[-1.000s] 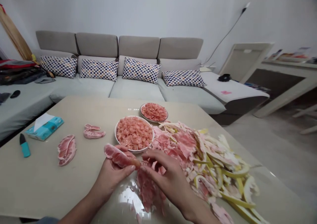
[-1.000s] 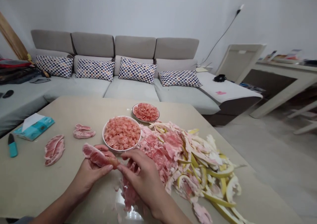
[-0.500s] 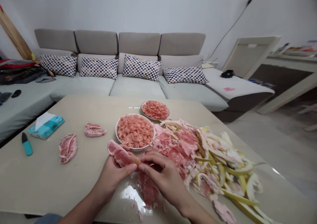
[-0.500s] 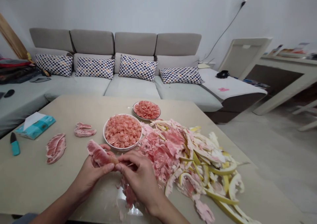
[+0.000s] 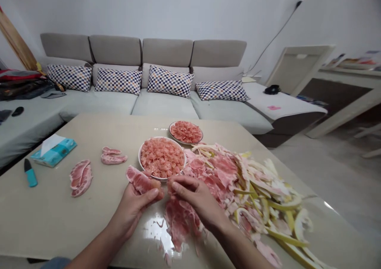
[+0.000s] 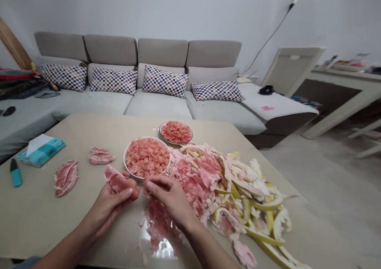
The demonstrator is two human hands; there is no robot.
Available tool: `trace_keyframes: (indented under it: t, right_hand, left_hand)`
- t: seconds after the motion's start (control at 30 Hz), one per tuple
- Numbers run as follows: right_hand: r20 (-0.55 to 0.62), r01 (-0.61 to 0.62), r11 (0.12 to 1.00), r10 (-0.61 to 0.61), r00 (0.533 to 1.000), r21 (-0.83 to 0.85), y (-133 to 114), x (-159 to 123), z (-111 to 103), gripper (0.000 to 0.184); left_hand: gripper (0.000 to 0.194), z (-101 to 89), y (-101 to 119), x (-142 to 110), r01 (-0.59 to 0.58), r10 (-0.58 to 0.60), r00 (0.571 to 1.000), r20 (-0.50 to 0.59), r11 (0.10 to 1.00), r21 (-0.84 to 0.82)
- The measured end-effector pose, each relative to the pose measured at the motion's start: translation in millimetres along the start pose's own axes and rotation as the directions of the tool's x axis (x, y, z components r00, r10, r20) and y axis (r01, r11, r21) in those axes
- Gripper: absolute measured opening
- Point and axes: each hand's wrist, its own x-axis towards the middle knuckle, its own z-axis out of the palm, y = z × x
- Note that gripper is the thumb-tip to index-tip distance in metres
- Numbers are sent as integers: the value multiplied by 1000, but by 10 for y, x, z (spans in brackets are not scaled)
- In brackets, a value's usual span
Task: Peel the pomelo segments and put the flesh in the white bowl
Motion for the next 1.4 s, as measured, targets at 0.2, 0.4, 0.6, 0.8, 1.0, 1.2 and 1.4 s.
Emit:
trace_keyframes:
  t: [0.2,0.4,0.6,0.8,1.0,1.2,1.4]
  right_hand:
    - [-122,290,772,-426,896,-566,-136,617,-176,19]
    - [-86,346,687,-510,856,-639,-232,584,-189,18]
    - [-22,175,883,-205,979,-436,-128,-38,14,18]
    - [-6,218,913,-235,972,-345,-82,-150,133,12]
    - [27,220,896,-227,974,-385,-133,-163,140,7]
    - [61,221,898,-214,975,-381,-121,-164,129,10]
    - [72,205,926,-192,979,-316,-104,-156,102,11]
  left_hand:
    - [31,-66,-25,85,33,-31,998,-46,999,27]
    - [32,-78,-3,110,36,-32,991,-132,999,24]
    - [27,-14,-24,7,-32,28,999,45,996,81]
    - [22,-11,-56,-29,-74,56,992,110,982,172]
    - [20,-40,-51,-17,-112,85,990,117,960,255]
    - [22,-55,-70,-12,-128,94,987,128,948,292]
    - [21,-41,-58,-18,-140,105,984,145,955,262]
